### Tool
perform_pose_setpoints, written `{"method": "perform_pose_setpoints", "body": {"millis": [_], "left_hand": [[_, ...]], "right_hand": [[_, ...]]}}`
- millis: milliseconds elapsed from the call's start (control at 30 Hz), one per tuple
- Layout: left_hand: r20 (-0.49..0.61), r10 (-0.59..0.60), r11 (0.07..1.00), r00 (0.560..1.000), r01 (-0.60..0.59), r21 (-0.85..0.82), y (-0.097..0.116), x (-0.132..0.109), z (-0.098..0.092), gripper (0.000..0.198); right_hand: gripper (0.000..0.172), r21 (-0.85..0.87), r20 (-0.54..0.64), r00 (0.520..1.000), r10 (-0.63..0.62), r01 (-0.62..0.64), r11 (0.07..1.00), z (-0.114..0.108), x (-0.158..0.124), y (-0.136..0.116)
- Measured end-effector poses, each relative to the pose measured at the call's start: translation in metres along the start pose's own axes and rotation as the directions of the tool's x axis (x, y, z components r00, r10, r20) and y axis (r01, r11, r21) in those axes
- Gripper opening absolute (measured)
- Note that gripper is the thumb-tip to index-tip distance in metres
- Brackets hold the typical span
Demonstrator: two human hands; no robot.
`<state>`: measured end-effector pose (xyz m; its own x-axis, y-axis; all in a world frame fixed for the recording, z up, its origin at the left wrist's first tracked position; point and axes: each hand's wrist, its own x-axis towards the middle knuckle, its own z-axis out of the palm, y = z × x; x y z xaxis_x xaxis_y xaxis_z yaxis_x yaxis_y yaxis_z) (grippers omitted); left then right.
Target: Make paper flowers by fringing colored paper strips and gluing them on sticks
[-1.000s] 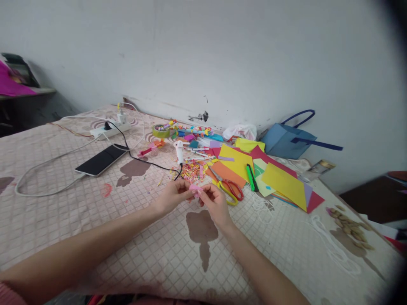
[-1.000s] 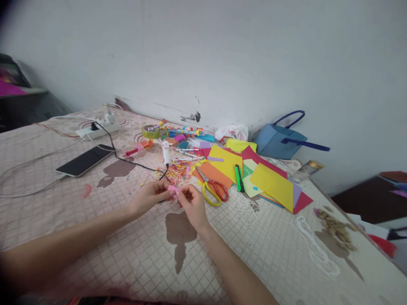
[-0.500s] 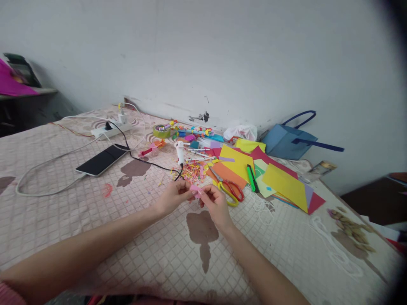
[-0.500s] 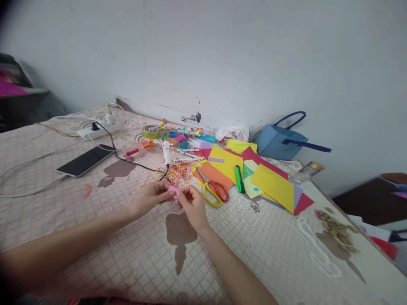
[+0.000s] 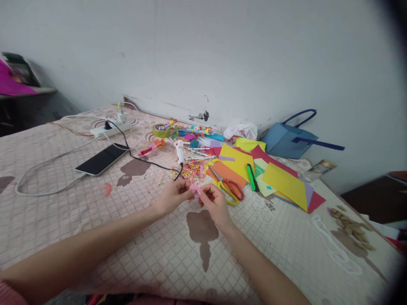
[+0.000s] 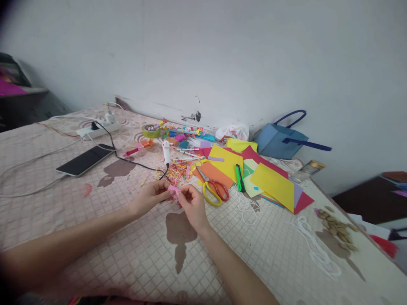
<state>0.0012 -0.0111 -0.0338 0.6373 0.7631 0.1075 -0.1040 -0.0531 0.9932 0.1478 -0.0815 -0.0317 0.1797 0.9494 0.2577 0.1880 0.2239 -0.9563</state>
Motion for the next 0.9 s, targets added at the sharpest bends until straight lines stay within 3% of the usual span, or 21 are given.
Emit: {"method": "perform_pose_setpoints", "body": {"millis": [267, 600, 900], "left_hand": [[-0.003, 0.003, 0.997, 1.0, -0.003, -0.077, 0.0045, -0.0012, 0.0016, 0.028], [0.033, 0.042, 0.985, 0.999, -0.047, 0.164, 0.0053, -0.0009, -0.0015, 0.03], [0.005, 0.051, 0.994, 0.999, -0.051, 0.094, 0.005, 0.0001, 0.0001, 0.029]], "right_hand": [[0.016, -0.001, 0.002, 1.0, 0.01, -0.01, 1.0, 0.0014, -0.0007, -0.0029], [0.018, 0.008, 0.059, 0.998, 0.037, -0.038, 0.999, -0.0055, 0.002, -0.0036], [0.021, -0.035, 0.073, 0.996, 0.043, -0.041, 0.999, -0.0058, 0.0024, 0.0022]]}}
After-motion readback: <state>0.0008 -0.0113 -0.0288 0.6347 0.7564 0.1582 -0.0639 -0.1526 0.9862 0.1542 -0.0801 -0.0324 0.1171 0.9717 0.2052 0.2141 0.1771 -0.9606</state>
